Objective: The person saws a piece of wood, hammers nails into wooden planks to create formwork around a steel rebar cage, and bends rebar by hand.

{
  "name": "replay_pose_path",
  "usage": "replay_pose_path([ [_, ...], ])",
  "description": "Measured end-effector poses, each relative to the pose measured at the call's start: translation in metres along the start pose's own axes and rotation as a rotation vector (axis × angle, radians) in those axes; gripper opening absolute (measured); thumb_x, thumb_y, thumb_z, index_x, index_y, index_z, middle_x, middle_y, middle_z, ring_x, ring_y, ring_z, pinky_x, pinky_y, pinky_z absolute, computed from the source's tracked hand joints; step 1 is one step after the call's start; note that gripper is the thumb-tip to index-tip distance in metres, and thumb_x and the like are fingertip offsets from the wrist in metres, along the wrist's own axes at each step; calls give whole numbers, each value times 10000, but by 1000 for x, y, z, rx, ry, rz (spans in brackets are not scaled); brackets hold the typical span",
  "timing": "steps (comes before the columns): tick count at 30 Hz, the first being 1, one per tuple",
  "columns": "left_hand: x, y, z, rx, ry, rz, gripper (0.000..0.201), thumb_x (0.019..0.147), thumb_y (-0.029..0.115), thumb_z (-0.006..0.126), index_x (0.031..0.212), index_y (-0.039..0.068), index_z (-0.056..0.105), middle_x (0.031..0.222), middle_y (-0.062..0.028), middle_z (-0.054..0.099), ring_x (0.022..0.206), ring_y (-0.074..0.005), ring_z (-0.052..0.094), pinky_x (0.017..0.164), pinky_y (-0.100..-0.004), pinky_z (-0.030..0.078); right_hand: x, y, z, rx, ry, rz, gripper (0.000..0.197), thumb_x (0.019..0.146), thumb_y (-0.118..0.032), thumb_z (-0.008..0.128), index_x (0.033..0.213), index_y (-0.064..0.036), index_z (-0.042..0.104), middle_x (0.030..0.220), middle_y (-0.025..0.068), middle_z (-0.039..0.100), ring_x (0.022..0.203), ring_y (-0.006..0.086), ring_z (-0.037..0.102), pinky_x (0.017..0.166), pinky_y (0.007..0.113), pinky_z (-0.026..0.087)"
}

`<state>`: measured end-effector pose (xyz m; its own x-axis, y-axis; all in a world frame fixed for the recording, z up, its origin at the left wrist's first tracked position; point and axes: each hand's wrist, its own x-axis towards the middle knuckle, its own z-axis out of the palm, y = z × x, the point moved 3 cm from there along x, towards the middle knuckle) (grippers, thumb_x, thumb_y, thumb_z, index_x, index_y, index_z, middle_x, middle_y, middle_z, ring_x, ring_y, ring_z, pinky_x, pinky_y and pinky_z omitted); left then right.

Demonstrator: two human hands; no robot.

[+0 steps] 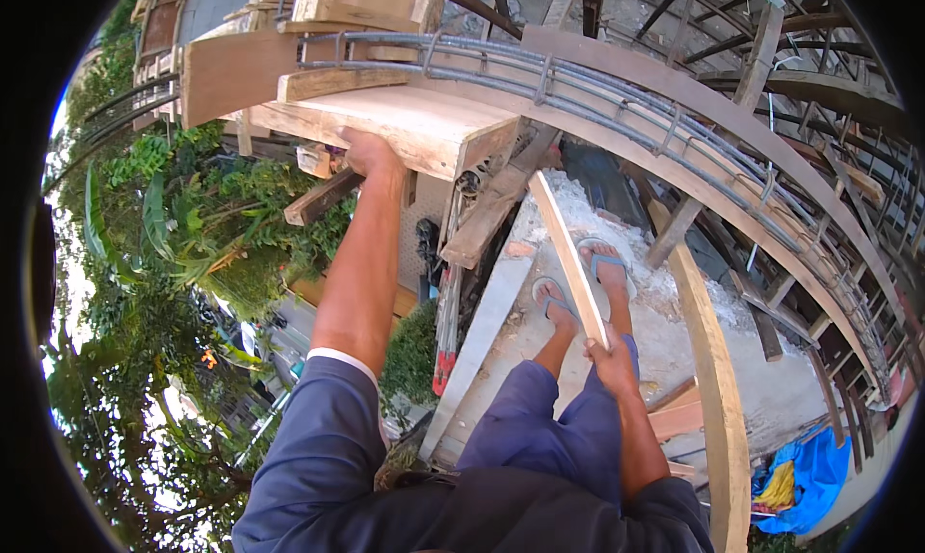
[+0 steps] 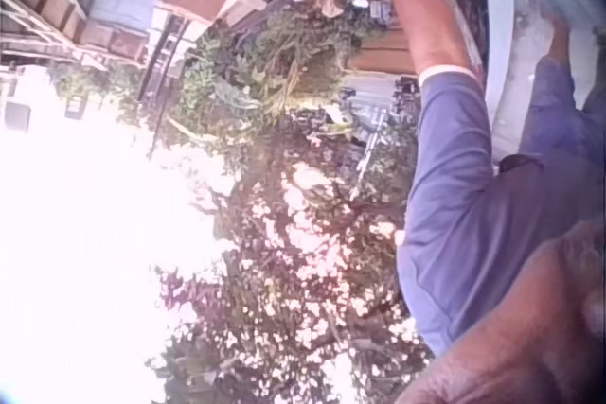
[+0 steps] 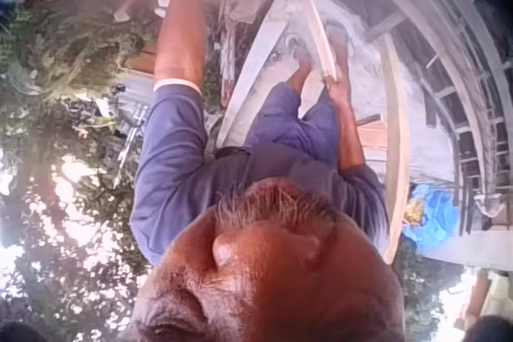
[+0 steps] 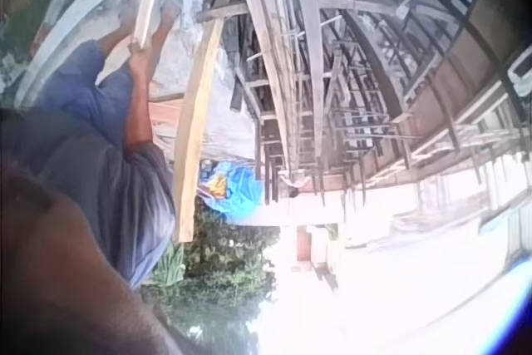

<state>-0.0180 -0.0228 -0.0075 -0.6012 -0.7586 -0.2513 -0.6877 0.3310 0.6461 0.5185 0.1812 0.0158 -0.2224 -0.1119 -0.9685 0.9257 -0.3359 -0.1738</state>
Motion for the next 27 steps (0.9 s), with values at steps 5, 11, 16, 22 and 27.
replay_pose_path([
  [5,-10,-4,0,36,18,-2,970,1021,642,344,1154,-294,560,1212,-464,585,1111,-558,610,1007,-549,463,-43,-6,2,-202,126,-178,486,980,-119,596,1453,-29,528,1170,166,681,964,205,660,883,334,516],
  [11,1,-3,3,-1,52,-52,978,1009,661,352,1149,-283,565,1190,-455,602,1102,-541,629,988,-540,481,-34,-24,17,-302,440,-302,488,1038,-376,572,1367,-15,565,1129,183,664,1008,274,636,907,406,493],
  [16,-1,0,2,-65,54,-31,966,1000,687,351,1157,-235,594,1200,-421,621,1092,-520,643,965,-525,503,-35,-67,31,-196,367,-282,518,1041,-453,554,1299,-4,551,1113,198,670,1016,303,652,897,420,497],
  [22,1,1,0,-53,25,-78,964,1010,683,356,1187,-236,588,1224,-424,607,1121,-517,627,969,-530,496,-27,-115,55,-284,326,-490,436,1044,-364,529,1281,1,538,1062,215,652,925,349,657,831,420,515],
  [27,-3,1,2,-34,28,-62,973,1016,670,366,1188,-267,567,1211,-436,605,1109,-537,619,972,-530,491,-30,-196,87,-248,303,-806,382,1020,-261,538,1280,17,522,1024,216,641,890,381,649,815,433,522],
])
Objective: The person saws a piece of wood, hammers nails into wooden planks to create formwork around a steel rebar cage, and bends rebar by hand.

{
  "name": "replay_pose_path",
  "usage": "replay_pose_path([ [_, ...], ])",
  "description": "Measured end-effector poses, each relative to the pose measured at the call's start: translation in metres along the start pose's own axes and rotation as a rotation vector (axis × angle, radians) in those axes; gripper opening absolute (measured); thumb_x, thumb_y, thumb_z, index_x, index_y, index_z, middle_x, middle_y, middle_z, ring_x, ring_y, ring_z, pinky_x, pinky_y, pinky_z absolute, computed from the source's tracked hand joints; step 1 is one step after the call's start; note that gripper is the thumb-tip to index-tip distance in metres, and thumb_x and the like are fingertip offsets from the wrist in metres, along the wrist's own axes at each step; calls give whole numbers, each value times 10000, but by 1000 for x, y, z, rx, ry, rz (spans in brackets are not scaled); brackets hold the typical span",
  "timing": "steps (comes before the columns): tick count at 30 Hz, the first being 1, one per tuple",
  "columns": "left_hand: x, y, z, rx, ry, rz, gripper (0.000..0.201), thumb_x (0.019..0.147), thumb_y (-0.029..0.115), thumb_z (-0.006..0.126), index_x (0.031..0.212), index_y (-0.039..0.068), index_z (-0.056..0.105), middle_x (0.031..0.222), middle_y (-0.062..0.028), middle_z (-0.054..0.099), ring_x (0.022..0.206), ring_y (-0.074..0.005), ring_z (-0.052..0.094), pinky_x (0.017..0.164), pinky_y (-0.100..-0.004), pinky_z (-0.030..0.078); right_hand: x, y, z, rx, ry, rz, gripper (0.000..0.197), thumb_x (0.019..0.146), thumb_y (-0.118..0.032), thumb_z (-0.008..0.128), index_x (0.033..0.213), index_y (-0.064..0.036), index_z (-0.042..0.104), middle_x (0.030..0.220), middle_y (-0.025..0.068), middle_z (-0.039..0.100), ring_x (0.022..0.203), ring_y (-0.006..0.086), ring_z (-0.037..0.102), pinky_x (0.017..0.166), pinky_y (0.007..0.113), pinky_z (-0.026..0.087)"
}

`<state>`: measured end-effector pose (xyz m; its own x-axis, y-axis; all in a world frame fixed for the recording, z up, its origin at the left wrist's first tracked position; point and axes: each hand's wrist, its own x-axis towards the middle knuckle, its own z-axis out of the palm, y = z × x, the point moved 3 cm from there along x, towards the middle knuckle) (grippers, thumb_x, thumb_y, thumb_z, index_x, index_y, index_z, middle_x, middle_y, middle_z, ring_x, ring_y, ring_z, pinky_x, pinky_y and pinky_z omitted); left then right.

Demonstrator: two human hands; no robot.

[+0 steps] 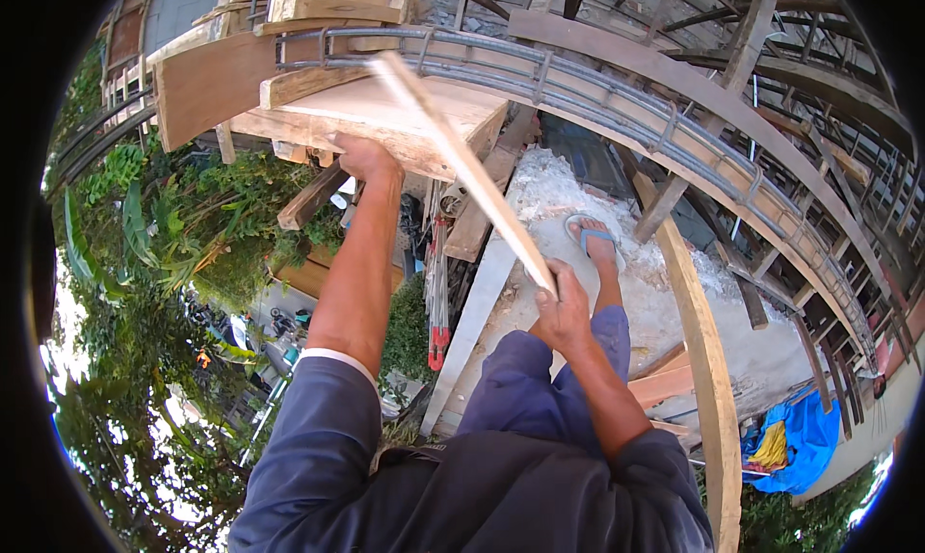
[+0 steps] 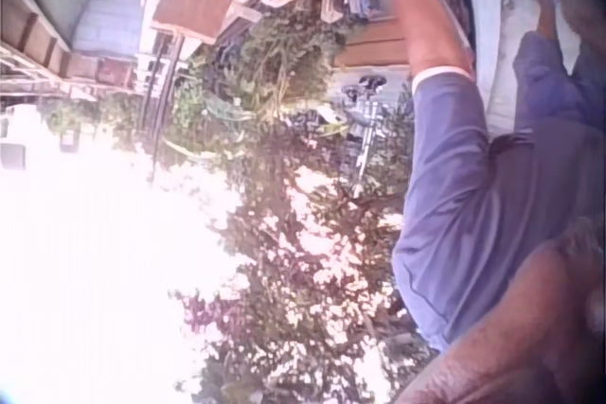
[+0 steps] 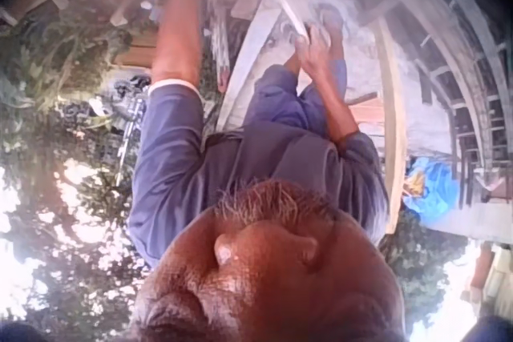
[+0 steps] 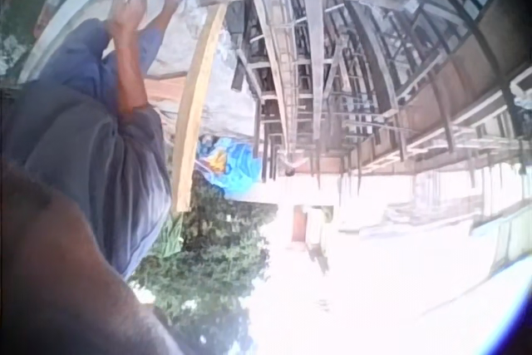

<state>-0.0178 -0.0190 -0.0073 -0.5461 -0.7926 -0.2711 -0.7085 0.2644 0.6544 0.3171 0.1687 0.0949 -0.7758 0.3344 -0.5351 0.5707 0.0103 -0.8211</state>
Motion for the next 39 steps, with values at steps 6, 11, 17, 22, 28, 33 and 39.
replay_pose_path([
  [6,-12,7,3,-157,-95,7,962,1028,653,358,1222,-272,536,1283,-447,557,1157,-542,594,981,-542,485,41,24,29,-178,-92,-2,393,1013,-287,575,1235,37,559,1016,277,622,921,468,639,827,492,513],
  [11,6,-4,3,-70,18,42,940,1034,641,366,1216,-268,518,1274,-478,531,1155,-560,586,999,-570,468,35,10,19,-127,-57,26,351,1041,-296,544,1190,19,585,933,272,649,924,478,640,801,497,506],
  [17,-6,1,11,-59,-38,44,910,1032,647,378,1136,-241,547,1137,-464,590,1103,-569,601,973,-575,479,13,41,-6,-176,-144,239,495,1091,-422,431,926,9,609,762,137,618,753,277,643,704,423,500],
  [22,-6,11,-14,-69,-144,59,837,1040,592,401,1253,-203,555,1264,-443,573,1180,-529,594,1036,-512,467,-70,33,-38,6,-74,235,544,1103,-485,376,840,-43,556,662,15,508,542,109,499,485,297,396],
  [28,-1,-87,-72,-112,-515,250,602,1026,509,509,1293,-14,641,1209,-262,695,1132,-400,664,958,-452,500,-136,26,-62,-57,-128,349,516,1107,-463,391,824,-51,519,665,8,470,540,84,443,477,269,363],
  [33,-61,-221,-191,68,-677,281,548,979,460,606,1304,21,656,1286,-243,666,1227,-405,614,1037,-431,472,-94,-7,-54,-294,-142,-104,464,1111,-366,399,792,-52,523,680,37,465,626,135,482,589,338,407],
  [39,-154,-493,-401,706,-981,162,685,968,604,509,1367,61,639,1415,-234,597,1315,-424,559,1135,-468,414,-66,-28,-13,-148,-233,212,551,1098,-491,386,974,-12,627,688,57,584,508,142,537,472,297,436],
])
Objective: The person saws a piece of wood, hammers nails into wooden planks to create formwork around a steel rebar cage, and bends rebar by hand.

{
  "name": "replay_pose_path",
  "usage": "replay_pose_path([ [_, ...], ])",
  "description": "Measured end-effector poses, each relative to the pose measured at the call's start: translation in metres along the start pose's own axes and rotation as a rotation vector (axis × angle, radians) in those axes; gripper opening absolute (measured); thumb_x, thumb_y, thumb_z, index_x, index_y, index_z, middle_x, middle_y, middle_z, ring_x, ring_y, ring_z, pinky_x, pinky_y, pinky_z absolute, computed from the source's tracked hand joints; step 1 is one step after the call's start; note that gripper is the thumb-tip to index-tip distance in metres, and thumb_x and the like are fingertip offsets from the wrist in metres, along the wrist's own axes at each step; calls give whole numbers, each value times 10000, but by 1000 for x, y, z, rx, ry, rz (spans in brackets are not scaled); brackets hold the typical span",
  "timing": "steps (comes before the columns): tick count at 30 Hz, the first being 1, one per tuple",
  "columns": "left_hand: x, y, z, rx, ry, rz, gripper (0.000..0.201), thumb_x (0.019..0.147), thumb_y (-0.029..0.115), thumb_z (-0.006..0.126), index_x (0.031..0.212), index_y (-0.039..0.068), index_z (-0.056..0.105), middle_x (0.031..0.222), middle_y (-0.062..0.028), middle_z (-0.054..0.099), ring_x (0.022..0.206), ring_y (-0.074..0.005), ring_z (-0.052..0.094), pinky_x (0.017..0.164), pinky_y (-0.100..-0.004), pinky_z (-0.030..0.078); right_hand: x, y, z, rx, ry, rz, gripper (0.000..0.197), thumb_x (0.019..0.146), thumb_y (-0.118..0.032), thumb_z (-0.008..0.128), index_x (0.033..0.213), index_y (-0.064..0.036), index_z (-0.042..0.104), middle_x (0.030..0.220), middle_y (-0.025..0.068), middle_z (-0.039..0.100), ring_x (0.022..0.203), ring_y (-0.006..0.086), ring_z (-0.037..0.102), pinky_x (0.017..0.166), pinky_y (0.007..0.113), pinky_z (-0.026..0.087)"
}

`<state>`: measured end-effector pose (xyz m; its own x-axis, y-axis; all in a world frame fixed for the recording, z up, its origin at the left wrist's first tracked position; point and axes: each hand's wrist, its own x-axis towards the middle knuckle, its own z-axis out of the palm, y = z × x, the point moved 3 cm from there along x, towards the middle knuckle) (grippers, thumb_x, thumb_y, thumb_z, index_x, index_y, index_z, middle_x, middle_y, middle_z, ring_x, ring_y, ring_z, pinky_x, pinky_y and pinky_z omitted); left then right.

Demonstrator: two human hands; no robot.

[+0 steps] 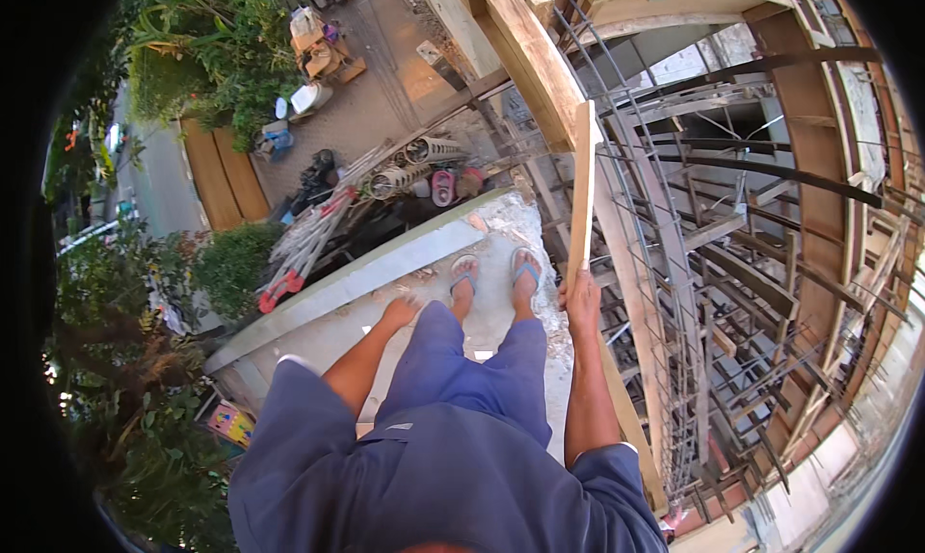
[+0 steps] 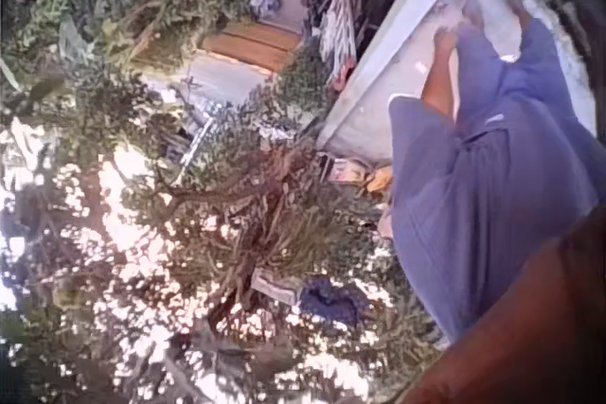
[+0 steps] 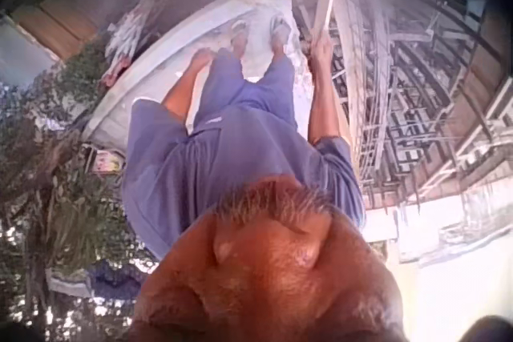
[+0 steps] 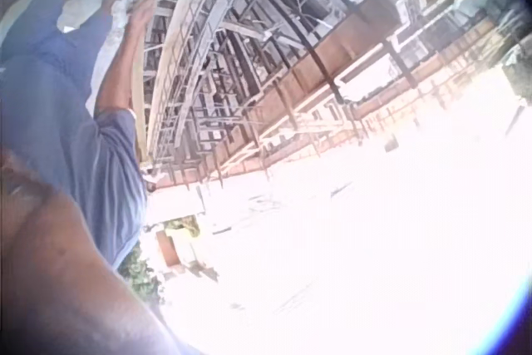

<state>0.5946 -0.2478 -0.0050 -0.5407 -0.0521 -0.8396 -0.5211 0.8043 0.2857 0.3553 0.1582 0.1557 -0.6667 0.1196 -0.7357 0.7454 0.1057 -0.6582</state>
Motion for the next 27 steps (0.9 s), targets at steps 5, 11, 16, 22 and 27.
replay_pose_path([
  [5,-153,-37,42,-196,-88,-331,761,938,631,542,1324,-17,645,1364,-290,609,1274,-427,589,1103,-462,446,-77,-28,10,-19,-285,161,628,1094,-561,332,1185,-11,621,729,35,583,616,142,588,533,281,464],
  [11,-193,63,-4,-798,157,-274,657,941,596,616,1194,0,725,1155,-255,720,1116,-372,689,980,-448,519,-132,-7,28,-593,-585,230,699,1054,-631,403,1180,5,667,735,20,568,605,110,541,548,274,432],
  [16,-228,160,-31,-1666,161,-124,662,1013,515,608,1504,93,469,1282,-68,651,1174,-215,607,952,-422,495,-156,27,91,-866,-880,100,603,1065,-579,431,1050,-24,666,771,36,577,613,112,533,529,280,416],
  [22,-249,152,4,-2222,572,-267,289,980,274,712,1123,36,632,865,-62,690,742,-151,683,662,-294,552,-186,43,143,-940,-1200,241,635,1066,-584,422,869,-18,632,681,60,591,556,149,569,513,310,460],
  [27,-249,124,47,-2352,689,-468,245,983,287,693,1111,97,607,882,-16,655,779,-139,665,685,-326,551,-211,81,171,-1119,-1328,203,643,1065,-591,417,887,-9,628,723,79,619,585,159,591,533,309,475],
])
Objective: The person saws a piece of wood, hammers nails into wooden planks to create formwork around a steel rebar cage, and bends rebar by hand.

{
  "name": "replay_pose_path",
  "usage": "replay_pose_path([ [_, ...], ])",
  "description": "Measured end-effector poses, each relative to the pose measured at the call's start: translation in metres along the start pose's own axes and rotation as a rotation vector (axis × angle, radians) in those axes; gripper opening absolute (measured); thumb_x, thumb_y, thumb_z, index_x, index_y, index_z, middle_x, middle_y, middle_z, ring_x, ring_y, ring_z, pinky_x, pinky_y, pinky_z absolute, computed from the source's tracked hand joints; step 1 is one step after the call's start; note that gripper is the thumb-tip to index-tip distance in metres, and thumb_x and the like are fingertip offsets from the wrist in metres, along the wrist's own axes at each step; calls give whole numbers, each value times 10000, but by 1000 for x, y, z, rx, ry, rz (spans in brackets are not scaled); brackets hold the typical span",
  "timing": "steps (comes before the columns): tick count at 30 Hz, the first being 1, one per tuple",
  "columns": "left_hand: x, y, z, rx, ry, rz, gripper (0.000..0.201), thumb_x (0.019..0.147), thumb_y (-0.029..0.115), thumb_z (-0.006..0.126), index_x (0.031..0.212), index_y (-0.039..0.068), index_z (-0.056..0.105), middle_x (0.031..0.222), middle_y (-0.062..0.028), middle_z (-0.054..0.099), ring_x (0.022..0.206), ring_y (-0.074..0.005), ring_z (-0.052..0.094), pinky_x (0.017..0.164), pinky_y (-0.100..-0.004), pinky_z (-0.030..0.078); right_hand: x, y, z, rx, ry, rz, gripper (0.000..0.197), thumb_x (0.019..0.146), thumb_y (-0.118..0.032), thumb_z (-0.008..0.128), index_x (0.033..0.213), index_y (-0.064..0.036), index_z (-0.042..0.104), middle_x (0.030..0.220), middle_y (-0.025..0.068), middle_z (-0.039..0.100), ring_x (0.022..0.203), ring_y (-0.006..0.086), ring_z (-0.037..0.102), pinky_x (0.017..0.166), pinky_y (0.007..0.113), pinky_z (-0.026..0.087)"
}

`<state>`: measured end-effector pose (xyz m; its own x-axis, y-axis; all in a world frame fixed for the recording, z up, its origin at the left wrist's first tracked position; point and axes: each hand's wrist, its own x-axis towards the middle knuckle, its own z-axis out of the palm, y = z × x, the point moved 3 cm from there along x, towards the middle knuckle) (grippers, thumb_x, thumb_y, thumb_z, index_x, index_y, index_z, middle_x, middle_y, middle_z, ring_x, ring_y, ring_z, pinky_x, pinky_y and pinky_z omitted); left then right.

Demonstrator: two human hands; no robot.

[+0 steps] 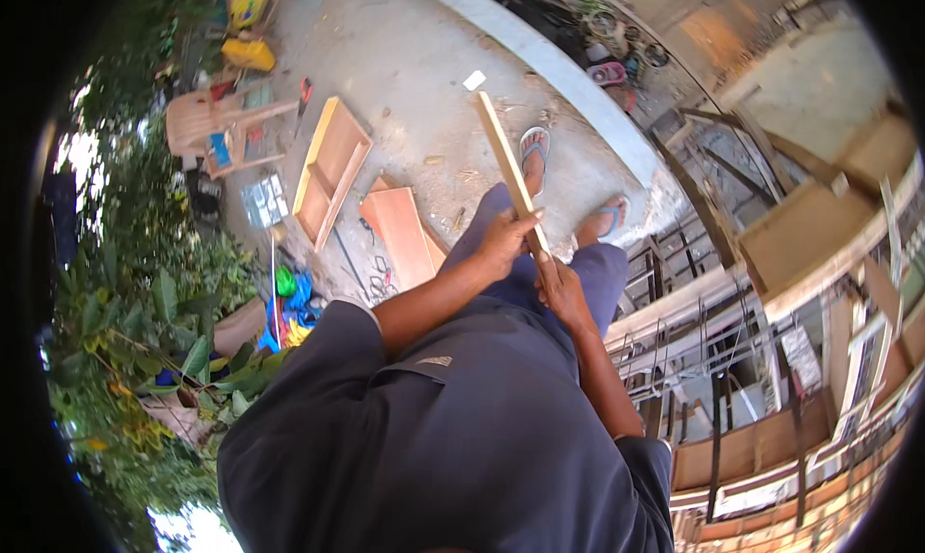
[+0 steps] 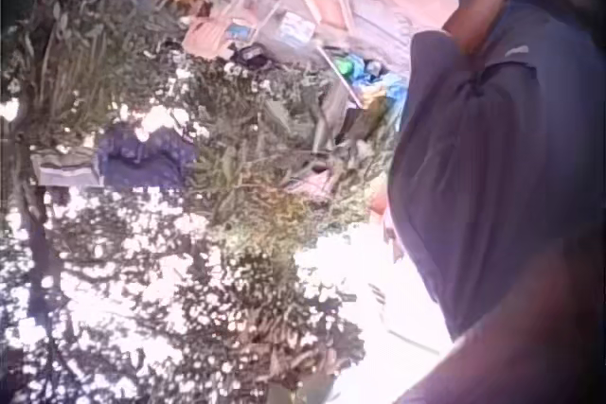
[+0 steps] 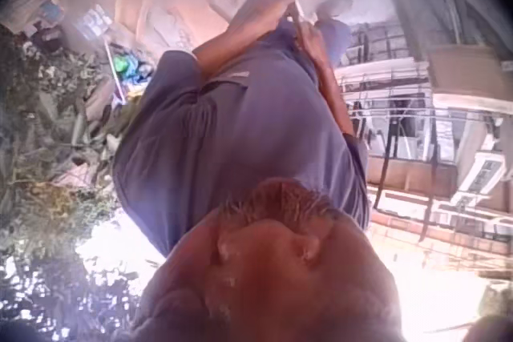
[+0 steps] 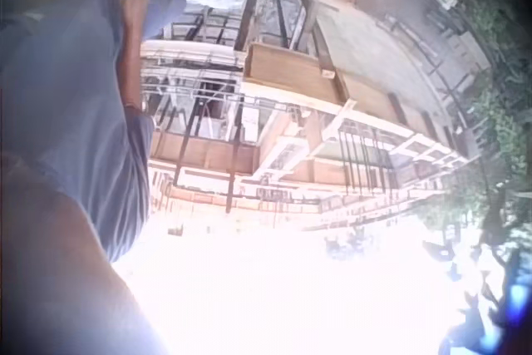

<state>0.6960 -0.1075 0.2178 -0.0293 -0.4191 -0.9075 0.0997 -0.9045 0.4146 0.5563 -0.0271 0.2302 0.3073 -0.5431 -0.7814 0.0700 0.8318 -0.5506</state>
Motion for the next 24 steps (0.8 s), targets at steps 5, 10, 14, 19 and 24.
replay_pose_path([
  [5,31,3,-57,-121,104,-29,279,959,298,709,1106,85,603,854,-24,642,748,-135,659,667,-317,549,34,8,32,43,-96,161,662,1069,-600,393,1188,7,630,961,92,662,829,157,637,720,305,507],
  [10,56,37,-154,-348,69,-140,325,973,361,689,1145,100,601,901,-32,646,792,-153,670,689,-348,563,78,1,46,-124,183,204,722,1061,-626,383,1318,5,619,990,92,700,779,161,642,712,309,514],
  [14,76,70,-249,-604,136,-208,338,994,439,647,1208,185,587,958,-38,655,791,-166,670,651,-327,546,133,-24,60,-303,230,286,676,1055,-604,427,1298,-6,627,975,89,696,772,152,639,682,306,513],
  [19,94,102,-380,-720,200,-74,297,1004,376,650,1211,179,572,822,-29,617,588,-125,580,475,-249,454,211,-92,96,-629,272,160,523,1051,-503,512,1136,-17,685,862,62,665,713,127,606,641,292,494],
  [24,94,112,-488,-561,650,164,437,932,276,762,1255,28,604,786,14,574,674,-66,512,587,-255,402,279,-187,138,-718,371,-16,447,1043,-414,576,1218,-17,684,876,44,669,725,120,614,632,295,499],
])
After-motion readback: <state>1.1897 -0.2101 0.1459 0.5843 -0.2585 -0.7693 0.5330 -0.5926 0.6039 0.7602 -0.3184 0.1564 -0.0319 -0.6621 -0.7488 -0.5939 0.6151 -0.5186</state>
